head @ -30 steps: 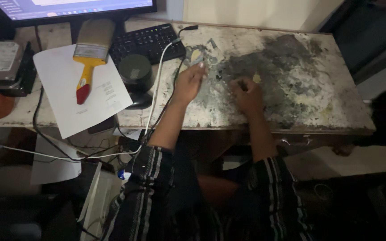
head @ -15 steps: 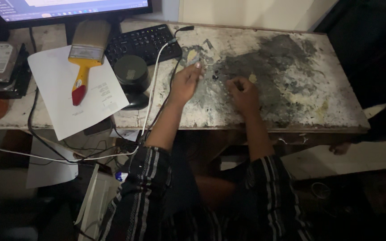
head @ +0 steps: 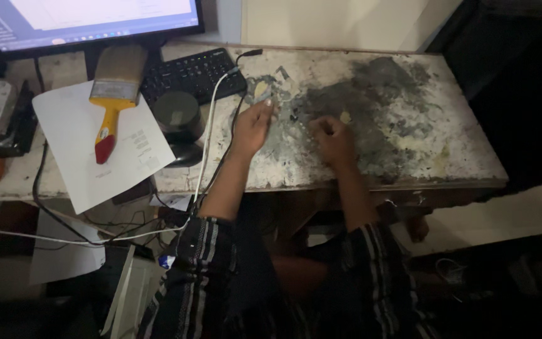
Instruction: The person repositions a printer on a cluttered desk, then scrapes debris off the desk surface with a small hand tool. Another person places a scanner unit onto the printer while the person operates the computer mouse and then touches the printer.
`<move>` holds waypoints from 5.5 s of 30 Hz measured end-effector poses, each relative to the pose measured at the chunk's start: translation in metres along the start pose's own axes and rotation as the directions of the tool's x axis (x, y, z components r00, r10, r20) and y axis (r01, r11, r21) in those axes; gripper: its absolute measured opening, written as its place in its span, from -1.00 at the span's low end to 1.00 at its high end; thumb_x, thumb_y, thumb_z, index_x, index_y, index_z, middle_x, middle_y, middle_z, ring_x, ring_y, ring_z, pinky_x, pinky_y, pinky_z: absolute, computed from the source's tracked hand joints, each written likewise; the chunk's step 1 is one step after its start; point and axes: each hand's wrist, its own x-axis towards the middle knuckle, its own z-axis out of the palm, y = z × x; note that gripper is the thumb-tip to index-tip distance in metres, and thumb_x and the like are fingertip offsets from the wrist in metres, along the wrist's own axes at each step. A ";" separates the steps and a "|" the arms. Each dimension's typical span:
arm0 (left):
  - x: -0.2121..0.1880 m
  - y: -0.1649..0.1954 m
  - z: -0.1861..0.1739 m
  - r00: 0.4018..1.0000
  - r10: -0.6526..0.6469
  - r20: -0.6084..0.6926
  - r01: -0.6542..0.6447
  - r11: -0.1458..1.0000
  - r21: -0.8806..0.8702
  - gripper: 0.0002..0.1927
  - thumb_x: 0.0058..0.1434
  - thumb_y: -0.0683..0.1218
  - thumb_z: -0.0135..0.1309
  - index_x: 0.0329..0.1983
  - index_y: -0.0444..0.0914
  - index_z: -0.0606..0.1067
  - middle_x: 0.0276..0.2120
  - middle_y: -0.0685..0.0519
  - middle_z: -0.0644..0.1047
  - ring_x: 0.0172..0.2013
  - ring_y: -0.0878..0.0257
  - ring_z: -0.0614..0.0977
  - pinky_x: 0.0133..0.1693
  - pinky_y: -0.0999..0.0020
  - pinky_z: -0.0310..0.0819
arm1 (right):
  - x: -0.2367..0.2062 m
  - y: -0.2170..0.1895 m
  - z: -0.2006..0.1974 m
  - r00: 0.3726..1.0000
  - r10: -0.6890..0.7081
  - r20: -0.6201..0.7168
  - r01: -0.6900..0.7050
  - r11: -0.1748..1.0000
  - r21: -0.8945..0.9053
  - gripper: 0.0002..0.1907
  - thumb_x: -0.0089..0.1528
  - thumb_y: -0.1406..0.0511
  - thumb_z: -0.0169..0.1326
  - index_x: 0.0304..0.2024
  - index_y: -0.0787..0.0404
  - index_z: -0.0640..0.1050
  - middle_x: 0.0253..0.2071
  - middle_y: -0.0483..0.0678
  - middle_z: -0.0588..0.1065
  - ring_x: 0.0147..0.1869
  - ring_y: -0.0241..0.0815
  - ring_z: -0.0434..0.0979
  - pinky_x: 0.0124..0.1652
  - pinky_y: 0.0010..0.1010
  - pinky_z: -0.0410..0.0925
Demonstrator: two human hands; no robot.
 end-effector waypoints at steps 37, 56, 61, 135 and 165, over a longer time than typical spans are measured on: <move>-0.002 0.002 -0.001 1.000 0.006 -0.026 -0.006 1.000 0.027 -0.57 0.44 0.13 -0.05 -0.13 -0.30 0.62 -0.37 0.07 0.64 -0.33 0.33 0.62 -0.17 0.41 0.50 | 0.002 0.007 0.005 1.000 -0.026 0.004 0.026 0.999 0.034 -0.81 0.29 0.20 0.21 -0.26 0.20 0.64 -0.47 -0.19 0.53 -0.39 -0.39 0.48 -0.34 -0.45 0.36; 0.003 -0.007 -0.002 0.970 0.242 -0.027 -0.231 0.949 0.214 -0.60 0.46 0.07 -0.05 -0.14 -0.36 0.59 -0.11 -0.15 0.62 -0.03 -0.02 0.63 0.06 0.26 0.43 | 0.001 0.005 0.003 0.999 -0.038 0.023 0.034 0.989 0.144 -0.79 0.30 0.20 0.22 -0.24 0.23 0.63 -0.39 -0.20 0.55 -0.31 -0.41 0.48 -0.27 -0.49 0.37; 0.001 -0.003 0.000 0.966 0.255 -0.045 -0.243 0.952 0.187 -0.65 0.42 0.03 0.01 -0.19 -0.36 0.59 -0.19 -0.14 0.61 -0.11 -0.01 0.63 0.01 0.23 0.46 | -0.003 0.000 0.002 0.995 0.101 -0.028 -0.102 0.994 -0.036 -0.76 0.26 0.17 0.22 -0.25 0.22 0.64 -0.47 -0.14 0.52 -0.41 -0.36 0.45 -0.37 -0.42 0.34; -0.027 0.015 -0.002 0.985 0.163 0.050 -0.171 0.943 0.286 -0.44 0.35 0.01 0.17 0.34 -0.27 0.36 0.12 -0.19 0.46 0.02 -0.04 0.54 0.04 0.14 0.46 | -0.066 0.068 -0.341 0.952 -0.067 -0.299 -0.032 0.949 -0.313 0.19 0.05 0.34 0.56 0.48 0.45 0.04 0.45 0.35 0.05 0.49 0.30 0.06 0.38 0.05 0.09; -0.009 -0.008 -0.002 0.975 -0.158 0.155 0.214 0.853 -0.477 -0.48 0.40 0.01 0.00 0.35 -0.31 0.39 0.21 -0.04 0.47 0.19 0.15 0.50 0.22 0.26 0.37 | -0.129 0.075 -0.183 0.811 -0.133 -0.570 -0.087 0.936 -0.342 0.30 0.02 0.12 0.55 0.50 0.42 -0.02 0.47 0.35 0.09 0.52 0.24 0.13 0.37 0.02 0.16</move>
